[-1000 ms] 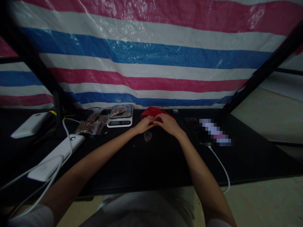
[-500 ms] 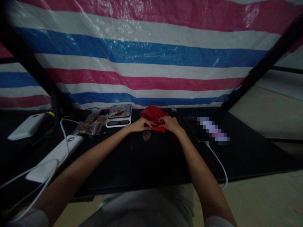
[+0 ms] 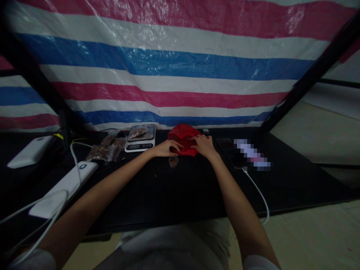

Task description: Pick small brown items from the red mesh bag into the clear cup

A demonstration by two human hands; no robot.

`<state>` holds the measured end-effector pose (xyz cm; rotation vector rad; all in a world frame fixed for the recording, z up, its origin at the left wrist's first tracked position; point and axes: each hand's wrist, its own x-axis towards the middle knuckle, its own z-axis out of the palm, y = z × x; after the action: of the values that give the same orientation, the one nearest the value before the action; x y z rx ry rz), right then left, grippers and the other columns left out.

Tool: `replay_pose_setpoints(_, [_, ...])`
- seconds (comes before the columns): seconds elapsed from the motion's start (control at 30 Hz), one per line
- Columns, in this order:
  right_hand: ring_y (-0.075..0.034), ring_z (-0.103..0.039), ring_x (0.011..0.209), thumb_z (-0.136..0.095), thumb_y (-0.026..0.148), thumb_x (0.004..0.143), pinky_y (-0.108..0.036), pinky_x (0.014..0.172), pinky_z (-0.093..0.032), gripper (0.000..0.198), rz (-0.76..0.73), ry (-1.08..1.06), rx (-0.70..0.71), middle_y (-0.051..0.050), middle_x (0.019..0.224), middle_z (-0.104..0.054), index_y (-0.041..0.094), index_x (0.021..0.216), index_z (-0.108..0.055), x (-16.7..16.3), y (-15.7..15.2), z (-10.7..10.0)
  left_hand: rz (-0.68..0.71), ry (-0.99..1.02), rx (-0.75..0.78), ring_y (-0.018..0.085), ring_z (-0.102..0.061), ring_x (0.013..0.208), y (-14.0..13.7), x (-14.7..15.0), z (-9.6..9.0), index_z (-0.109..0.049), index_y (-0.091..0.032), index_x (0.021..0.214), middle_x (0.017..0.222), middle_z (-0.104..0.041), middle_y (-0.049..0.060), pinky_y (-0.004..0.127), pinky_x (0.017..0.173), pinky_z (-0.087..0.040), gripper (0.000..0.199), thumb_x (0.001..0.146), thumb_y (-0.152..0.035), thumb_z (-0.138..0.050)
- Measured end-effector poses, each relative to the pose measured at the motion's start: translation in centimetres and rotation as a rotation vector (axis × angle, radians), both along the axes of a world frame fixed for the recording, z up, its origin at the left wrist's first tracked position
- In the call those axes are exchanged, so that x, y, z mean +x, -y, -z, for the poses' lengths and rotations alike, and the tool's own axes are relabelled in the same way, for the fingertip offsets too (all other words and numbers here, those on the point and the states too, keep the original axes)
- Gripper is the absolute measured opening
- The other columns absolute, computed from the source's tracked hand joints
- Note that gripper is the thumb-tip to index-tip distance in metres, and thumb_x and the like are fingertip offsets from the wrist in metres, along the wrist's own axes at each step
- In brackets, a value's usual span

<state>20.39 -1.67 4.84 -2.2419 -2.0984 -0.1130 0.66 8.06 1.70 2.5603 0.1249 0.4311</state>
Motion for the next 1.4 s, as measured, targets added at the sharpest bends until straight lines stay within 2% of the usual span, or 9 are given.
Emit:
replay_pose_setpoints(0.1, [-0.024, -0.048, 0.104, -0.054, 0.037, 0.079, -0.042, 0.085, -0.028, 0.021, -0.138, -0.076, 0.008, -0.004, 0.107, -0.061, 0.027, 0.095, -0.062, -0.7, 0.0, 0.0, -0.071, 0.013, 0.069, 0.018, -0.055, 0.101, 0.2, 0.0, -0.1, -0.056, -0.015, 0.11, 0.112, -0.06, 0.007, 0.029, 0.09, -0.038, 0.042, 0.071, -0.027, -0.064])
replay_pose_setpoints(0.17, [-0.023, -0.051, 0.101, -0.054, 0.035, 0.078, -0.039, 0.084, -0.028, 0.018, -0.2, -0.128, -0.032, -0.002, 0.102, -0.063, 0.027, 0.092, -0.063, -1.2, 0.0, 0.0, -0.096, 0.019, 0.135, 0.018, -0.053, 0.104, 0.3, -0.1, -0.2, -0.052, -0.016, 0.116, 0.116, -0.058, 0.007, 0.03, 0.092, -0.037, 0.047, 0.072, -0.028, -0.063])
replay_pose_setpoints(0.33, [-0.018, -0.057, 0.089, -0.055, 0.023, 0.076, -0.031, 0.077, -0.03, 0.012, -0.206, -0.161, -0.069, 0.001, 0.09, -0.066, 0.024, 0.083, -0.064, -1.5, -0.1, 0.0, -0.065, -0.044, 0.265, 0.016, -0.052, 0.108, 0.1, -0.3, -0.3, -0.063, -0.02, 0.101, 0.115, -0.06, 0.003, 0.029, 0.093, -0.036, 0.023, 0.081, -0.023, -0.052])
replay_pose_setpoints(0.6, [-0.019, -0.059, 0.082, -0.055, 0.018, 0.074, -0.031, 0.073, -0.028, 0.01, -0.175, 0.013, -0.072, -0.001, 0.081, -0.068, 0.022, 0.074, -0.065, -0.6, 0.3, -1.0, -0.066, -0.076, 0.393, 0.016, -0.053, 0.107, -0.4, -0.5, -0.3, -0.066, -0.02, 0.096, 0.113, -0.061, 0.005, 0.029, 0.094, -0.037, 0.022, 0.082, -0.02, -0.049])
replay_pose_setpoints(0.7, [-0.019, -0.059, 0.082, -0.055, 0.018, 0.074, -0.031, 0.073, -0.03, 0.011, -0.149, -0.027, -0.123, -0.001, 0.08, -0.067, 0.023, 0.073, -0.065, -0.2, 0.5, -1.2, -0.07, -0.065, 0.406, 0.017, -0.053, 0.106, -0.3, -0.6, -0.4, -0.066, -0.018, 0.096, 0.112, -0.061, 0.006, 0.03, 0.093, -0.038, 0.022, 0.081, -0.02, -0.05])
replay_pose_setpoints(0.83, [-0.02, -0.055, 0.097, -0.054, 0.021, 0.075, -0.031, 0.078, -0.032, 0.019, -0.275, -0.14, -0.051, 0.0, 0.101, -0.063, 0.027, 0.089, -0.065, -0.2, 0.3, -0.9, -0.097, -0.032, 0.396, 0.017, -0.051, 0.107, 0.3, -0.6, -0.5, -0.06, -0.019, 0.109, 0.114, -0.06, 0.006, 0.032, 0.095, -0.036, 0.032, 0.078, -0.017, -0.051])
replay_pose_setpoints(0.9, [-0.019, -0.055, 0.098, -0.056, 0.021, 0.073, -0.031, 0.081, -0.033, 0.023, -0.32, -0.178, -0.084, 0.001, 0.103, -0.062, 0.028, 0.093, -0.064, -0.3, 0.0, -0.6, -0.093, -0.021, 0.391, 0.017, -0.049, 0.11, 0.5, -0.5, -0.5, -0.056, -0.021, 0.114, 0.117, -0.057, 0.005, 0.032, 0.096, -0.035, 0.038, 0.077, -0.015, -0.051])
replay_pose_setpoints(1.13, [-0.023, -0.052, 0.102, -0.059, 0.028, 0.071, -0.036, 0.081, -0.032, 0.026, -0.238, -0.152, -0.11, -0.002, 0.11, -0.059, 0.029, 0.097, -0.063, -0.3, -0.1, 0.1, -0.072, -0.04, 0.423, 0.018, -0.046, 0.113, 1.0, -0.3, -0.4, -0.058, -0.024, 0.113, 0.122, -0.053, 0.005, 0.034, 0.098, -0.033, 0.038, 0.076, -0.016, -0.052])
replay_pose_setpoints(1.4, [-0.019, -0.057, 0.087, -0.055, 0.021, 0.074, -0.03, 0.076, -0.031, 0.01, -0.253, -0.117, -0.012, -0.002, 0.089, -0.066, 0.021, 0.074, -0.065, -1.4, 0.2, -1.0, -0.085, -0.035, 0.419, 0.018, -0.049, 0.107, 1.2, -0.4, -0.3, -0.062, -0.021, 0.103, 0.113, -0.058, 0.004, 0.034, 0.094, -0.035, 0.026, 0.08, -0.017, -0.049])
